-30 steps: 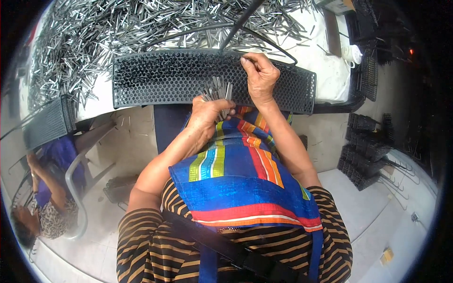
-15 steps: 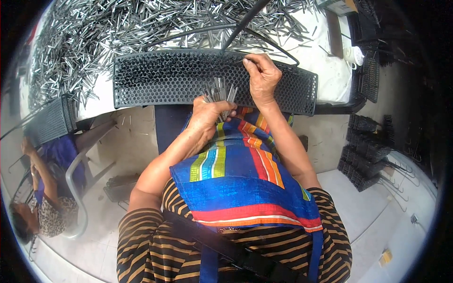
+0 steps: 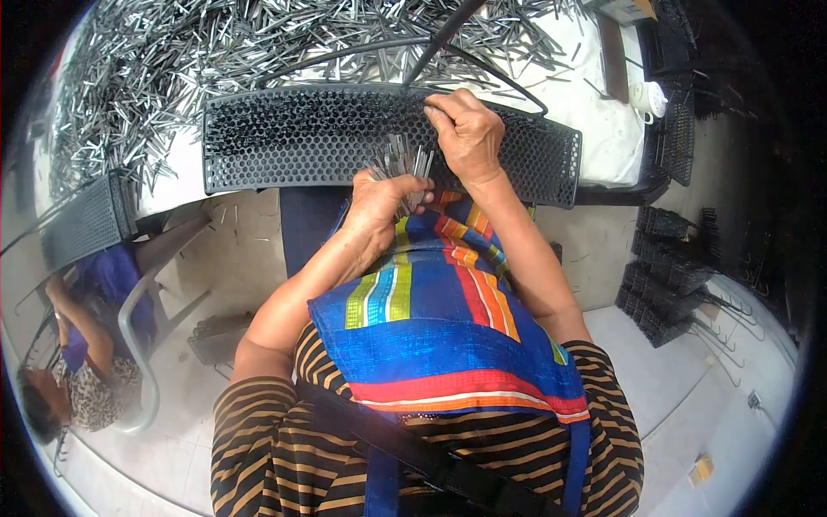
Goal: The person picks up metal strips from a pile and inserts them into the holes of a perforated plate by hand.
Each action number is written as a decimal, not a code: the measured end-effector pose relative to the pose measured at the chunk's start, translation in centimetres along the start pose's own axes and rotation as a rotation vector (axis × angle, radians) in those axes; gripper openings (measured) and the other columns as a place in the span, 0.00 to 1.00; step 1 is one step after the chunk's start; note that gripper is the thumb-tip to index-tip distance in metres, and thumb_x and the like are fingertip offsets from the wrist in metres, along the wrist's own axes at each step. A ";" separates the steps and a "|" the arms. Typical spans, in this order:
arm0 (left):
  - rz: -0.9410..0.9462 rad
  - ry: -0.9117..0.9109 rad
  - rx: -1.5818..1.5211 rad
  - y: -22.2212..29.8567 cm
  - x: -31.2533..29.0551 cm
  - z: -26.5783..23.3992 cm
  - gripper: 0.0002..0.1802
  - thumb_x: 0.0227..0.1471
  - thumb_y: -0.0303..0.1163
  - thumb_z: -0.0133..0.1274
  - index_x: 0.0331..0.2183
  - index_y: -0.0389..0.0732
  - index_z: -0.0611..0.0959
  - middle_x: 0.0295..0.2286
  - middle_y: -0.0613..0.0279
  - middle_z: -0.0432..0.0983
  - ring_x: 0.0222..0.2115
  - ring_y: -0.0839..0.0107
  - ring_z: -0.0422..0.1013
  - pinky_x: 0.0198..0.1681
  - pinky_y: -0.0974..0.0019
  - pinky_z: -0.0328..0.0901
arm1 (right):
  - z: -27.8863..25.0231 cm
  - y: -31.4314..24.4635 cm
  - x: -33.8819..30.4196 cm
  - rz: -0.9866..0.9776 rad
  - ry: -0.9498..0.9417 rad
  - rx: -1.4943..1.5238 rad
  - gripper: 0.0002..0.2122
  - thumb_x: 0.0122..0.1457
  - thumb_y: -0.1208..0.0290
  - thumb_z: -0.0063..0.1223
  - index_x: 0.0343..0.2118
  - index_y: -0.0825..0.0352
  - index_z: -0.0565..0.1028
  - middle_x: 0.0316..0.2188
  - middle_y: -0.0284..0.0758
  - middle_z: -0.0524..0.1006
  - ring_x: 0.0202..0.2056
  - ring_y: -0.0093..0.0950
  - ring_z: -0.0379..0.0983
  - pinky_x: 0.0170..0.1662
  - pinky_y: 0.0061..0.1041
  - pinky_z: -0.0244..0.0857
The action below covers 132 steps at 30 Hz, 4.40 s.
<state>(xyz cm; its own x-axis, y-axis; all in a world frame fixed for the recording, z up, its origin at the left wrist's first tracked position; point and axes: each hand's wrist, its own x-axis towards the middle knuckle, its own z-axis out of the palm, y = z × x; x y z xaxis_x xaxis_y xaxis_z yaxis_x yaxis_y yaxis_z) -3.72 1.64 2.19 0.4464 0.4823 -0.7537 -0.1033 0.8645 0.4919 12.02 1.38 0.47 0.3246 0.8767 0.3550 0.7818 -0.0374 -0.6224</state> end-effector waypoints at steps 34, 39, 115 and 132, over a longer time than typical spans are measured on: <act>0.008 0.087 -0.059 0.4 0.2 1.6 0.08 0.43 0.19 0.54 0.31 0.33 0.79 0.26 0.55 0.79 0.23 0.69 0.75 0.24 0.69 0.70 | -1.2 2.1 -1.8 0.497 0.208 0.768 0.02 0.52 0.79 0.57 0.28 0.71 0.77 0.19 0.28 0.75 0.17 0.14 0.67 0.20 0.14 0.59; 0.038 0.074 -0.047 0.1 0.6 1.4 0.07 0.42 0.18 0.54 0.30 0.32 0.79 0.25 0.55 0.78 0.22 0.69 0.74 0.23 0.68 0.70 | 0.0 2.4 -0.6 0.105 0.159 0.230 0.03 0.49 0.80 0.59 0.28 0.70 0.78 0.21 0.30 0.76 0.19 0.17 0.69 0.21 0.17 0.61; -0.028 0.003 -0.004 0.4 1.0 2.3 0.04 0.45 0.18 0.53 0.28 0.31 0.80 0.23 0.54 0.78 0.19 0.68 0.74 0.21 0.68 0.71 | -2.1 3.0 -2.0 0.173 0.111 0.183 0.04 0.46 0.79 0.60 0.27 0.70 0.79 0.21 0.34 0.76 0.21 0.22 0.71 0.25 0.20 0.63; 0.059 0.006 0.081 -0.8 1.2 2.6 0.05 0.44 0.17 0.52 0.28 0.32 0.80 0.23 0.54 0.78 0.20 0.69 0.75 0.21 0.68 0.71 | -2.8 4.0 -2.8 0.476 0.307 0.717 0.05 0.50 0.82 0.59 0.29 0.72 0.74 0.20 0.30 0.75 0.13 0.12 0.61 0.15 0.11 0.52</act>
<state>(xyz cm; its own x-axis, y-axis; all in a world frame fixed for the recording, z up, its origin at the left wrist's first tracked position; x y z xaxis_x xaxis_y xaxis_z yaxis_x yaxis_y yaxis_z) -0.77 1.17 2.07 0.4366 0.5331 -0.7248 -0.0567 0.8203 0.5691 15.74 -2.54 -1.10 0.7354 0.6753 0.0563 0.0446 0.0346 -0.9984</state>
